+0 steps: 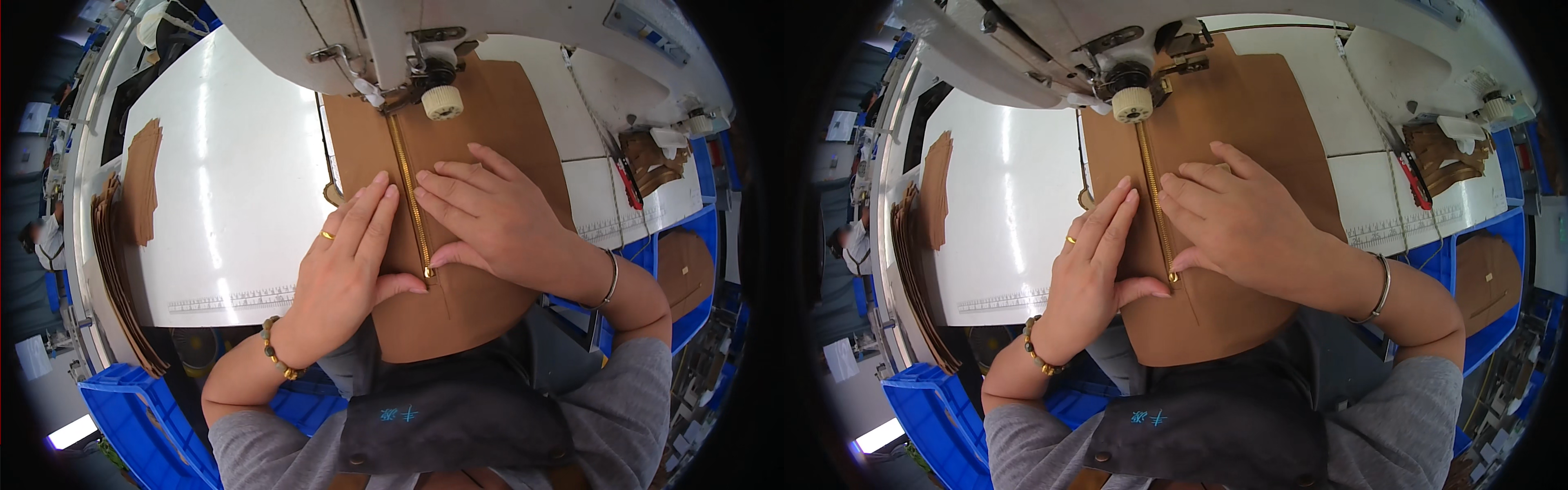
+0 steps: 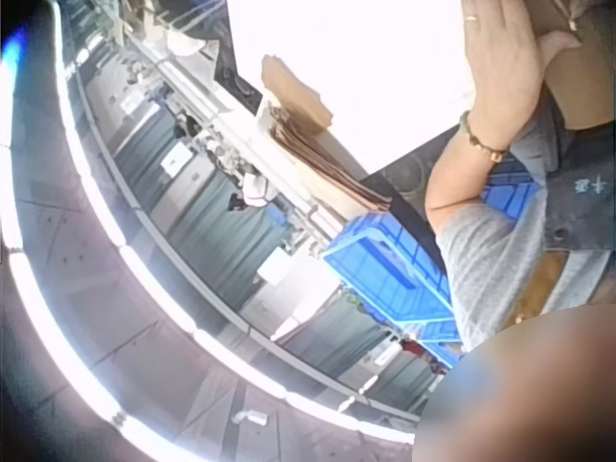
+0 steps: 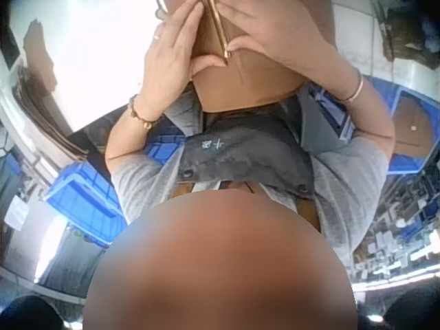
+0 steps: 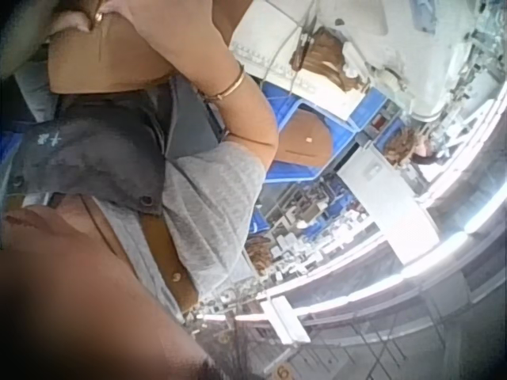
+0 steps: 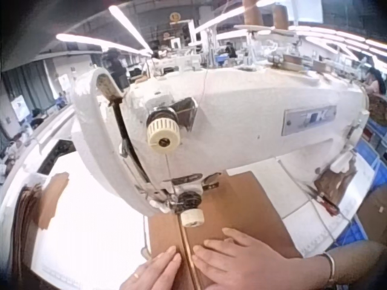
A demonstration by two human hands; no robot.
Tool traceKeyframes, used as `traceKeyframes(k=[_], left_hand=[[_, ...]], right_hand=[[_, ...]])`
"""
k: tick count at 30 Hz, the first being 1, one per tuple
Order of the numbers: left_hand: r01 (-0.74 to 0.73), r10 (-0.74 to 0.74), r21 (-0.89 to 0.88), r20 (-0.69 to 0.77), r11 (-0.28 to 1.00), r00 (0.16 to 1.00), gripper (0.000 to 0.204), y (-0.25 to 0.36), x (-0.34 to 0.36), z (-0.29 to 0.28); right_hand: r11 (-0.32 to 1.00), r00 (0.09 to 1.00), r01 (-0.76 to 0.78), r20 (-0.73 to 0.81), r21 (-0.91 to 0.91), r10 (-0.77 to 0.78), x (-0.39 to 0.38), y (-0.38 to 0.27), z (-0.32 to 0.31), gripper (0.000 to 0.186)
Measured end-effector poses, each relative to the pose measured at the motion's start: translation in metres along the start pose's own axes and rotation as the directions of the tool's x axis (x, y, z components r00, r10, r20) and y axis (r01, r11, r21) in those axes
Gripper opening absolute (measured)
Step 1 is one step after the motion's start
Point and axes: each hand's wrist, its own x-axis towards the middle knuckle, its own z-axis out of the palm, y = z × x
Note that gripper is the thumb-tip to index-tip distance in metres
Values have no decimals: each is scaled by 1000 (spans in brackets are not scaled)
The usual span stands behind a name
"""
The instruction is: Sewing a zipper into a piece of brown leather using an industrial sewing machine.
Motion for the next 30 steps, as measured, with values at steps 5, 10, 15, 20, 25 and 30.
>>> traceKeyframes(k=[5,10,15,20,25,30], left_hand=[[-50,49,86,23,995,999,105,1,5,-1],[-53,45,118,69,992,997,100,4,8,-5],[-64,56,119,68,991,996,94,6,13,-6],[-86,77,150,64,985,995,93,4,15,-7],[-103,94,171,60,980,994,94,2,18,-8],[-109,104,185,38,977,994,95,-9,30,-9]], right_hand=[[1000,1000,24,-13,3,-24,3,-1,0,70],[1000,1000,23,8,-7,-22,2,0,-3,77],[999,999,25,39,-26,-24,1,1,-6,84],[999,998,33,53,-30,-31,1,1,-6,85],[998,998,47,35,-33,-46,2,2,-5,86],[998,999,48,10,-39,-48,10,11,1,85]])
